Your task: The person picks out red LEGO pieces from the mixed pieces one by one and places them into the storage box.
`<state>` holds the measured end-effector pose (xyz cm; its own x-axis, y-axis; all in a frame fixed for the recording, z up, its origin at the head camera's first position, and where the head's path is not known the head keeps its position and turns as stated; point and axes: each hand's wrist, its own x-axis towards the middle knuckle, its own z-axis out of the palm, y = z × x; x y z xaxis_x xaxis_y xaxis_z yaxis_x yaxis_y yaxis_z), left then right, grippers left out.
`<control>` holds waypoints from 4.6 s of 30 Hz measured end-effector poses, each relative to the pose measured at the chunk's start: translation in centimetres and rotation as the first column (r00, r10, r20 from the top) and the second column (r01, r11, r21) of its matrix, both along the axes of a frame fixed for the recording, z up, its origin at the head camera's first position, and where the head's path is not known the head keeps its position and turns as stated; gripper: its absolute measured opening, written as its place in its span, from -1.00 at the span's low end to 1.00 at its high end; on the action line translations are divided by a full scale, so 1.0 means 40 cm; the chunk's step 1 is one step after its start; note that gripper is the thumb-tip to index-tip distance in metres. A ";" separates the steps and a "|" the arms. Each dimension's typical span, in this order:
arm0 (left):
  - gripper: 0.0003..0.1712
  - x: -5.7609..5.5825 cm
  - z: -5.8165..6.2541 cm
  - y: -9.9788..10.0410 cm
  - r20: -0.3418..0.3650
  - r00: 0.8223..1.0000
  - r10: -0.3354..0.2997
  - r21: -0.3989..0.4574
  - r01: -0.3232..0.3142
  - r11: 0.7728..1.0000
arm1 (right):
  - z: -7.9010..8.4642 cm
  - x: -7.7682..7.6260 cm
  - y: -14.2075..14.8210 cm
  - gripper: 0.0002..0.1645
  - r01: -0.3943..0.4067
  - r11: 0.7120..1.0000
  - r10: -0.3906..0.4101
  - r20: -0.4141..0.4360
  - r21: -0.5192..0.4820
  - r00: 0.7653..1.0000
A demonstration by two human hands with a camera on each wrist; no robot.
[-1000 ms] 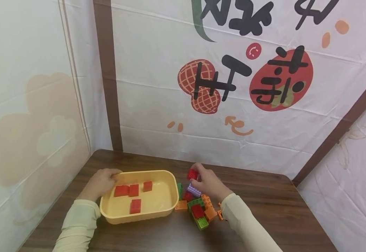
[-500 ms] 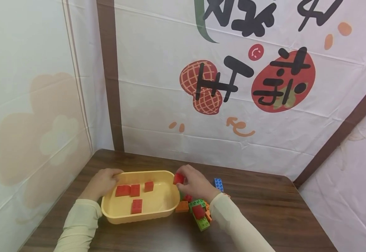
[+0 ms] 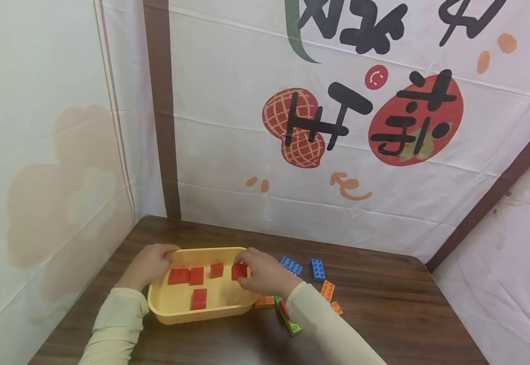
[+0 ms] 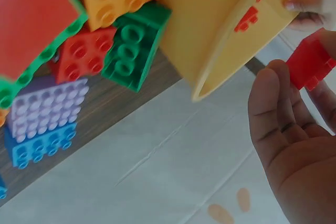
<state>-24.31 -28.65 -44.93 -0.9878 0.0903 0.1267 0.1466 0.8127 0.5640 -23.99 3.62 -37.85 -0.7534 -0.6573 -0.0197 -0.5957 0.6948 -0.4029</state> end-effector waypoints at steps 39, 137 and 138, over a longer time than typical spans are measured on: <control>-0.61 0.004 0.014 0.001 -0.009 1.000 -0.015 -0.001 0.015 1.000 | -0.094 0.010 -0.107 -0.75 -0.096 0.965 0.059 0.154 0.242 0.986; -0.65 0.002 0.007 -0.011 -0.078 0.996 -0.037 -0.031 0.035 0.999 | -0.120 0.032 0.255 -0.10 0.219 0.976 -0.219 0.004 0.019 0.976; -0.65 0.001 0.007 -0.010 -0.079 0.996 -0.037 -0.032 0.034 0.999 | -0.124 0.033 0.258 -0.10 0.219 0.975 -0.219 0.003 0.029 0.976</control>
<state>-24.26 -29.05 -44.65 -0.9709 0.1300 0.2011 0.2188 0.8228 0.5245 -22.69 13.94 -42.80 -0.8789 -0.4753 -0.0409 -0.4253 0.8195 -0.3842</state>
